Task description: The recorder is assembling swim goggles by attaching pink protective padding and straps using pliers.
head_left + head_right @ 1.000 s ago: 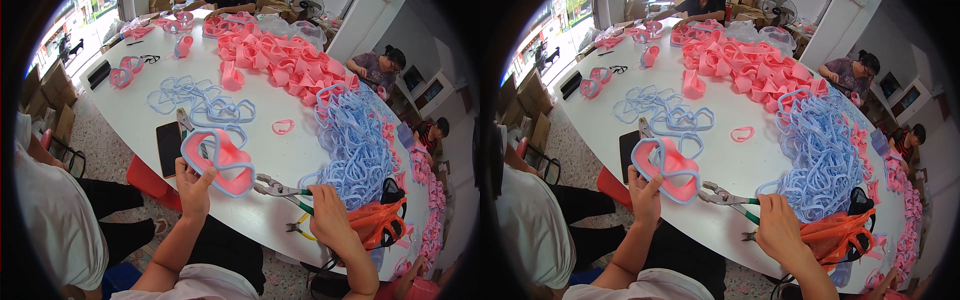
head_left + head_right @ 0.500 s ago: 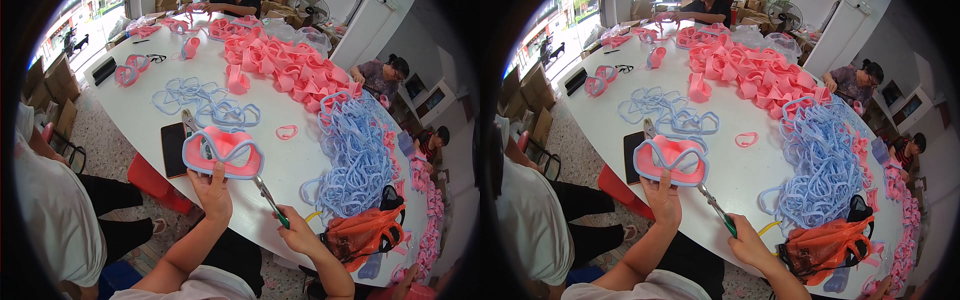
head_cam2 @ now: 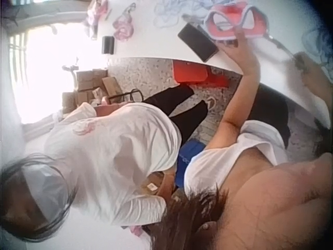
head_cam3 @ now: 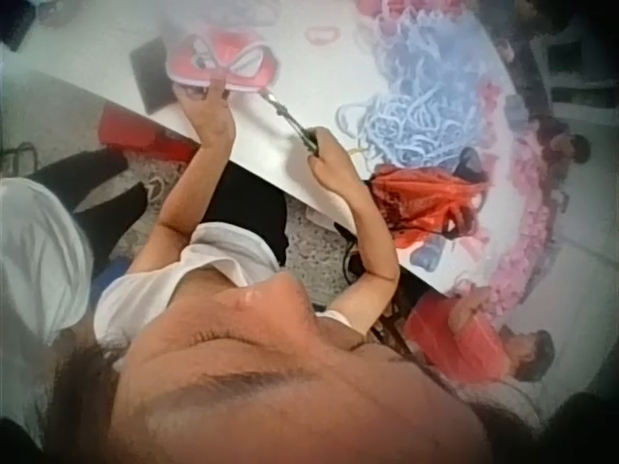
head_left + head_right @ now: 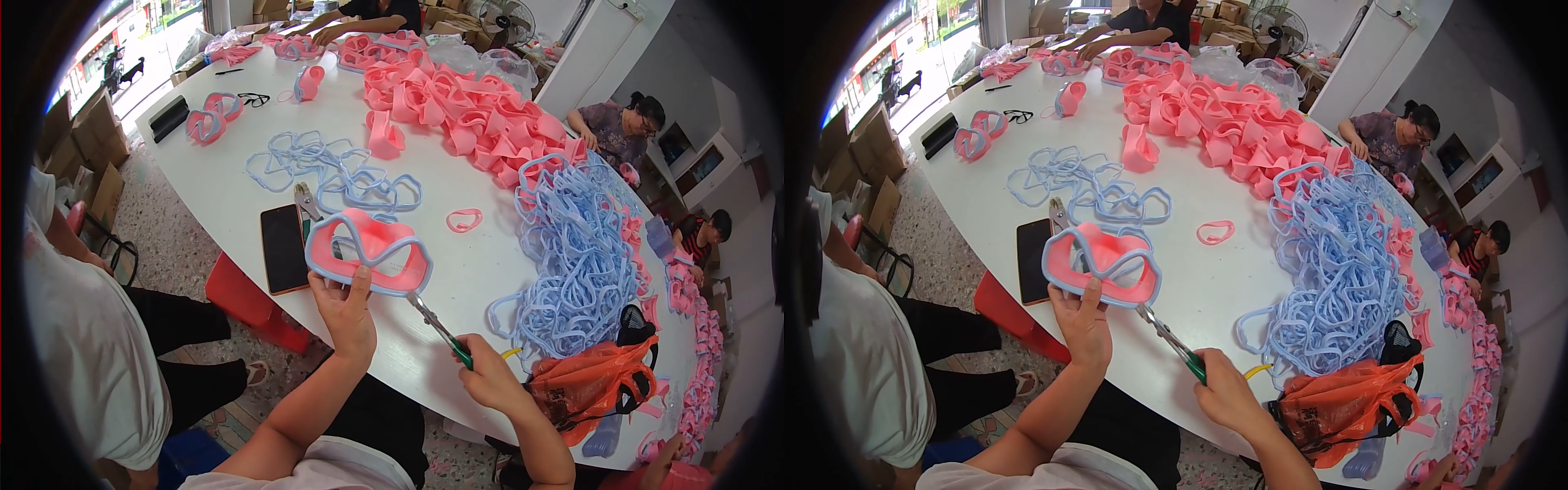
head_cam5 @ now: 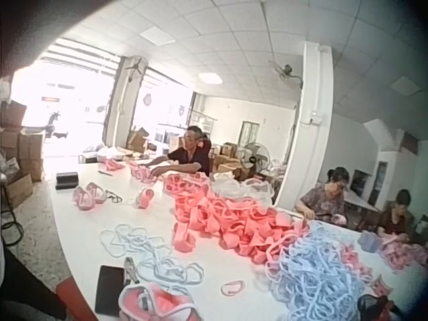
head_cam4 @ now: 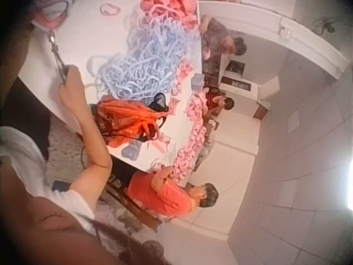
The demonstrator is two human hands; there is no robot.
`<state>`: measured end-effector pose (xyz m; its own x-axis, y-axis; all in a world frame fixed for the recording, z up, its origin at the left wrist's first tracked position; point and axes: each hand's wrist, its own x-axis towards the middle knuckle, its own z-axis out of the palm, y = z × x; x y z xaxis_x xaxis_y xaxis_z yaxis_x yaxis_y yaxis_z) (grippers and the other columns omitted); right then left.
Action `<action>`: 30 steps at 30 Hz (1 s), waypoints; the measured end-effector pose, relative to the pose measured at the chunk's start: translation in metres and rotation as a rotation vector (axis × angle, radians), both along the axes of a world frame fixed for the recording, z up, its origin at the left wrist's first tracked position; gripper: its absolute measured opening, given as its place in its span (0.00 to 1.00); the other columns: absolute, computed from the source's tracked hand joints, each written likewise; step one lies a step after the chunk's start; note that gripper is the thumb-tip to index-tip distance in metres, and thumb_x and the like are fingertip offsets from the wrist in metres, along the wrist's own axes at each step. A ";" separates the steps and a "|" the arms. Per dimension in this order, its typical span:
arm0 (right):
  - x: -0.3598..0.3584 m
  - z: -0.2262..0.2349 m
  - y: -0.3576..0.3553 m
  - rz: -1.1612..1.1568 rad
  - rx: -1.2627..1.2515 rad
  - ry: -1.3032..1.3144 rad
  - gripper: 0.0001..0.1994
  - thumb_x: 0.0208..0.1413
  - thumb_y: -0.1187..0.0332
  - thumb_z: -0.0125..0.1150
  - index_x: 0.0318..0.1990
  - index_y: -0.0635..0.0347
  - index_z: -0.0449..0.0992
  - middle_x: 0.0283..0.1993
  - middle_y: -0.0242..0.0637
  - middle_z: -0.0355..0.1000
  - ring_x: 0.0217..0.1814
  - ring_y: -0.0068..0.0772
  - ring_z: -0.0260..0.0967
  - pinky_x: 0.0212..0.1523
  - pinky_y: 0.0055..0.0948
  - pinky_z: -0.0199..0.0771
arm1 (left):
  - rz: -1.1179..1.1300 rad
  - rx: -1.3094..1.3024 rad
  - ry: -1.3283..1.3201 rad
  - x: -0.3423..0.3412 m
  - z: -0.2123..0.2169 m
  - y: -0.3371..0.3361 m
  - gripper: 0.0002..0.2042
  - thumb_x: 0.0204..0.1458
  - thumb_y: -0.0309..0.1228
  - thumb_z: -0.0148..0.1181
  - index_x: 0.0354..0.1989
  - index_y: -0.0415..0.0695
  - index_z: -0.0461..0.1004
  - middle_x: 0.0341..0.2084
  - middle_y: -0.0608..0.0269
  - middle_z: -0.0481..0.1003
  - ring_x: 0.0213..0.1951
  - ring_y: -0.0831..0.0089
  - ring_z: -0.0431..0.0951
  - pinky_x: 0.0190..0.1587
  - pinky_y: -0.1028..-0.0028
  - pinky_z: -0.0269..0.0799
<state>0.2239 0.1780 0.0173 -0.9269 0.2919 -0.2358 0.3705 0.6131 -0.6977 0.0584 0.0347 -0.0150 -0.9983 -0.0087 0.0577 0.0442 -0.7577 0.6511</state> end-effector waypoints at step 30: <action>-0.042 -0.006 -0.008 -0.329 -0.694 0.396 0.19 0.57 0.66 0.63 0.52 0.67 0.70 0.37 0.35 0.76 0.37 0.24 0.72 0.45 0.20 0.69 | -0.689 -0.524 0.284 0.000 0.016 -0.020 0.17 0.57 0.25 0.59 0.52 0.32 0.67 0.38 0.60 0.76 0.39 0.80 0.75 0.43 0.80 0.71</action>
<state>0.1817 0.1695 0.0116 -0.8721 0.4696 -0.1374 0.1047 -0.0951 -0.9899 0.0585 0.0144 0.0008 -0.7205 0.6811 0.1305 -0.0980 -0.2862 0.9531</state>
